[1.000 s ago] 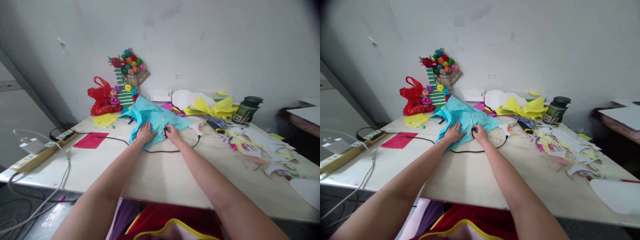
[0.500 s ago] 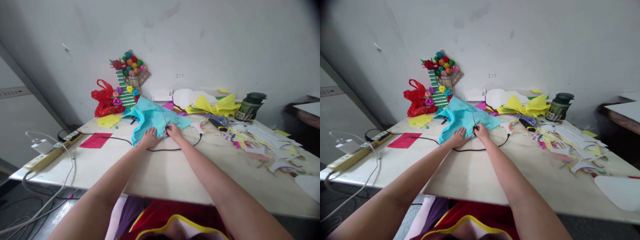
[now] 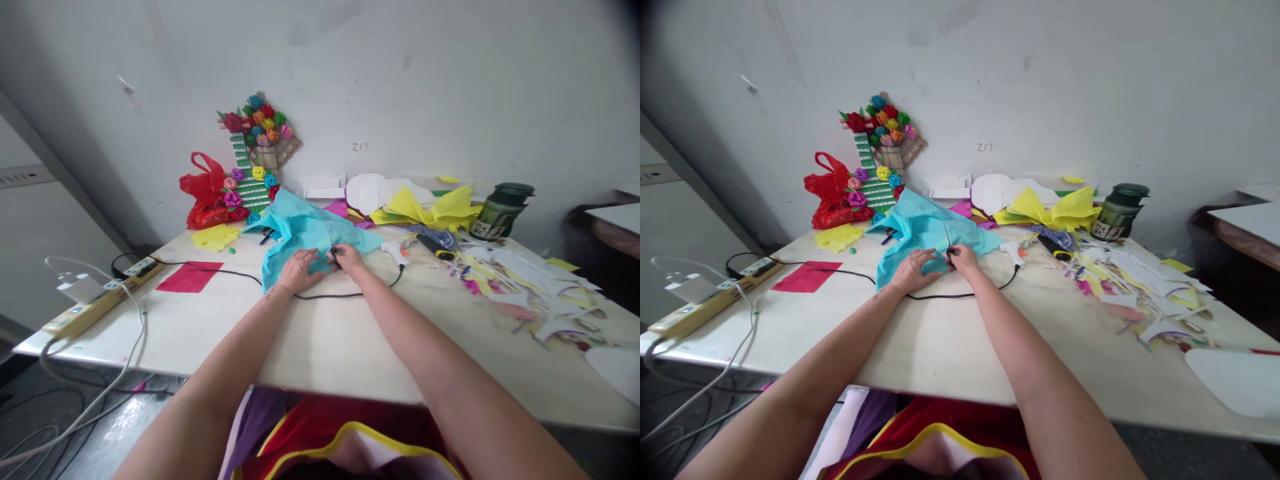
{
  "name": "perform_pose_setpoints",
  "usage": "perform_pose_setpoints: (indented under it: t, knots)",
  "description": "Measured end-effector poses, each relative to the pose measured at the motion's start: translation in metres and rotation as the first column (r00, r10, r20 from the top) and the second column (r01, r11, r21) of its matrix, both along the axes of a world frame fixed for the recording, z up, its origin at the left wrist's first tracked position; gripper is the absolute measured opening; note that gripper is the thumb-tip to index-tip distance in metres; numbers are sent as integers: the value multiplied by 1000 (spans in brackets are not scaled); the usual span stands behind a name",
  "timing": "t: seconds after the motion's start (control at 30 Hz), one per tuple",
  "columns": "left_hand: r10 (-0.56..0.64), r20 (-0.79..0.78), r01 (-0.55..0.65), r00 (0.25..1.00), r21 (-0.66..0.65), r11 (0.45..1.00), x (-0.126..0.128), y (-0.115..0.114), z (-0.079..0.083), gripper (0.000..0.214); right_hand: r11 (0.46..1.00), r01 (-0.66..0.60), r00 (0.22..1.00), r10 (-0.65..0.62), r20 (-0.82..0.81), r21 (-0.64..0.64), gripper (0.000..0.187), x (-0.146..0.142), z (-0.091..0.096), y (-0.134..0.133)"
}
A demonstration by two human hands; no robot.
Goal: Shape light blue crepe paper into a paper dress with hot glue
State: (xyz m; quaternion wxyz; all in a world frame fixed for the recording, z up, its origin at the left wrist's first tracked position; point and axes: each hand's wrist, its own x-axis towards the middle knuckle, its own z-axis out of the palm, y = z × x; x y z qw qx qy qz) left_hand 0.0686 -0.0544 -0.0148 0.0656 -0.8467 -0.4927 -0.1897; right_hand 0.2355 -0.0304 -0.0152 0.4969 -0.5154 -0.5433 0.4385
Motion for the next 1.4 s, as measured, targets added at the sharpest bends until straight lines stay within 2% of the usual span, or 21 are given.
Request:
perform_pose_setpoints:
  t: [0.2, 0.33, 0.43, 0.5, 0.6, 0.83, 1.03, 1.2, 1.4]
  knots:
    - [87, -85, -92, 993, -65, 994, 1, -9, 6, 41, 999, -10, 1000, 9, -21, -47, 23, 5, 7, -6]
    - [54, -121, -60, 991, -49, 997, 3, -13, 8, 31, 995, -96, 995, 95, -44, -26, 26, 13, 4, -3]
    - [21, -119, -25, 993, -34, 999, 2, -14, 9, 29, 978, -206, 978, 207, 27, -36, 25, 24, 9, -6]
    - [5, -111, -9, 994, -38, 999, 1, -13, 9, 30, 944, -320, 939, 327, 111, -75, 26, 33, 16, -11]
    - [-8, -80, 3, 997, -57, 998, -1, -11, 8, 31, 859, -485, 847, 508, 155, -163, 31, 49, 28, -18]
    - [-5, 35, 7, 999, -42, 999, -3, -7, 5, 22, 711, -622, 746, 665, 26, -328, 32, 87, 43, -26]
    - [34, 151, -35, 988, 9, 999, -5, -4, 3, 20, 626, -653, 702, 711, -31, -426, 29, 105, 50, -31]
    - [91, 217, -103, 972, 48, 993, -5, -1, 2, 23, 568, -654, 675, 736, -46, -499, 30, 102, 46, -29]
    - [-10, 208, -20, 978, 139, 990, -6, -1, 4, 21, 534, -628, 692, 716, -93, -566, 39, 92, 35, -22]
